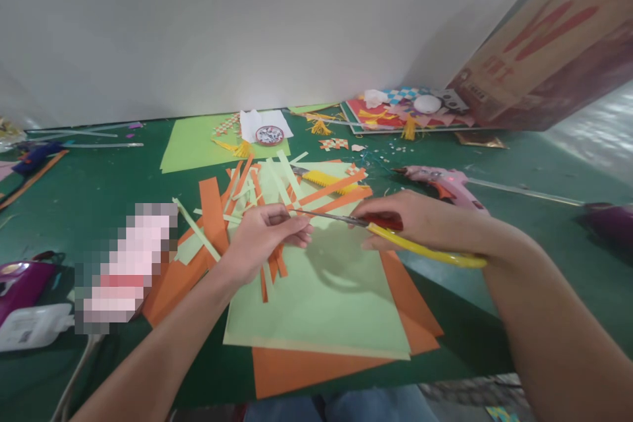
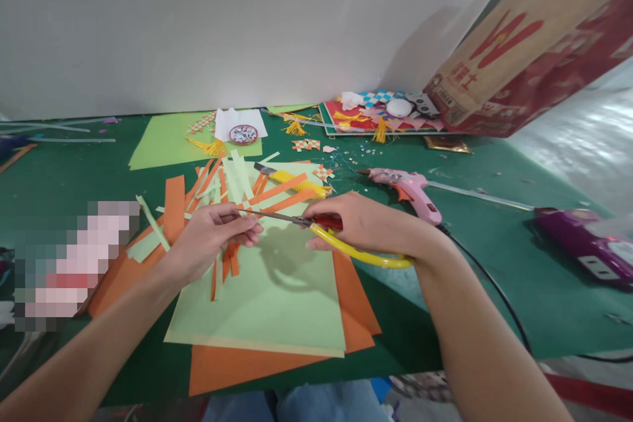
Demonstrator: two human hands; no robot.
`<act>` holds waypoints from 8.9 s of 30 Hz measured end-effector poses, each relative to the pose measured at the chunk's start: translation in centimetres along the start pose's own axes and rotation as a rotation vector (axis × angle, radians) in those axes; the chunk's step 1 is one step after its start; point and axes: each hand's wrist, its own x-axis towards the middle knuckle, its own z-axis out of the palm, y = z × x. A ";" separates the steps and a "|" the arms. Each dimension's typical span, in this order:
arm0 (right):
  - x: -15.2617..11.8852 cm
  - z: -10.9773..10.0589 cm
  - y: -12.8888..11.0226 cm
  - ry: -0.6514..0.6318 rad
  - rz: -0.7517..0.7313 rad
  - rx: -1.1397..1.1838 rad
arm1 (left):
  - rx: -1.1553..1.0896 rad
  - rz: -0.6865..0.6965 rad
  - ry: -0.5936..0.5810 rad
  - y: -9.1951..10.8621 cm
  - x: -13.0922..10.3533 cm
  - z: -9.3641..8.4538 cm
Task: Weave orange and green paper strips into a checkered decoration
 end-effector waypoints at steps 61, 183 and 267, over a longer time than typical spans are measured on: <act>0.2 -0.2 0.4 -0.092 0.058 0.077 | -0.070 -0.110 0.027 0.3 0.2 0.1; 0.9 0.3 -1.5 0.466 -0.003 0.672 | -0.034 0.224 0.228 -0.2 0.4 0.3; 0.7 -0.5 1.1 -0.057 -0.007 0.183 | -0.053 0.247 0.217 0.3 0.3 0.1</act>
